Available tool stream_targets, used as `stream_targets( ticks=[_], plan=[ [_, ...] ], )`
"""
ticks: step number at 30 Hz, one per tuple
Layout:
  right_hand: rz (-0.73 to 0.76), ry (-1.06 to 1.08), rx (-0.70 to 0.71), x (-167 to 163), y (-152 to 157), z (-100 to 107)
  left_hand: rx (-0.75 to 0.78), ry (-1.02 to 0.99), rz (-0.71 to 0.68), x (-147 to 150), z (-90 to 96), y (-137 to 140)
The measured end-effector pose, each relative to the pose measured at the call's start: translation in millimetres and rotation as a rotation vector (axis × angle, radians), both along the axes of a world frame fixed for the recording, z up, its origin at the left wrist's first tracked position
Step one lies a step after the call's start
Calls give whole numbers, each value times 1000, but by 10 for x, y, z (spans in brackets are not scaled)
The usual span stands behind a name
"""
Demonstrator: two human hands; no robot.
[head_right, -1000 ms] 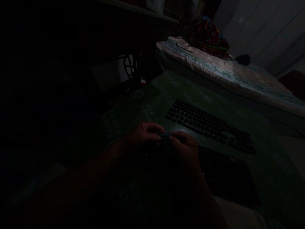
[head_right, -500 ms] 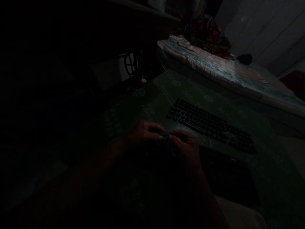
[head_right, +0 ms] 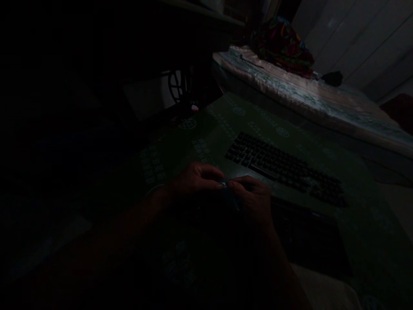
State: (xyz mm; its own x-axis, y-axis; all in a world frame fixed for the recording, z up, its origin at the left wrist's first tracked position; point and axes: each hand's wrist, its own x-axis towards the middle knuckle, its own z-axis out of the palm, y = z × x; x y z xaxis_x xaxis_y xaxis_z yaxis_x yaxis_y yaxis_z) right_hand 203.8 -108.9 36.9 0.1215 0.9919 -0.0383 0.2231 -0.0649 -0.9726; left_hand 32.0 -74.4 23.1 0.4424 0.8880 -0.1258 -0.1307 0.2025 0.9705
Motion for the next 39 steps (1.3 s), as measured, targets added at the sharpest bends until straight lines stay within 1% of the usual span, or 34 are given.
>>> stream_targets(
  ticks=[4, 6, 11, 13, 15, 17, 20, 26, 29, 33, 39],
  plan=[
    [4, 24, 26, -13, -1, -64, -10, 15, 37, 8, -4, 13],
    [33, 35, 37, -13, -8, -75, -27, 29, 44, 2, 1, 18],
    [174, 29, 5, 33, -34, 0, -101, 27, 44, -28, 11, 21],
    [232, -9, 4, 57, -37, 30, -120, 19, 63, -35, 1, 26],
    [258, -58, 3, 68, -35, 37, -124, 9, 74, -41, -15, 35],
    [242, -96, 8, 63, -30, 17, -122, -7, 62, -45, -28, 47],
    [160, -86, 35, 43, -24, -50, -117, -27, 34, -49, -33, 62],
    [76, 132, 31, 42, -20, -145, -115, -24, 0, -52, -14, 58],
    [91, 165, 17, 46, -27, -132, -112, -31, -21, -62, -5, 60],
    [164, 178, 33, 45, -47, -112, -117, -40, -55, -81, 2, 72],
    [143, 136, 78, 54, -55, -121, -126, -33, -112, -82, -7, 72]
  ],
)
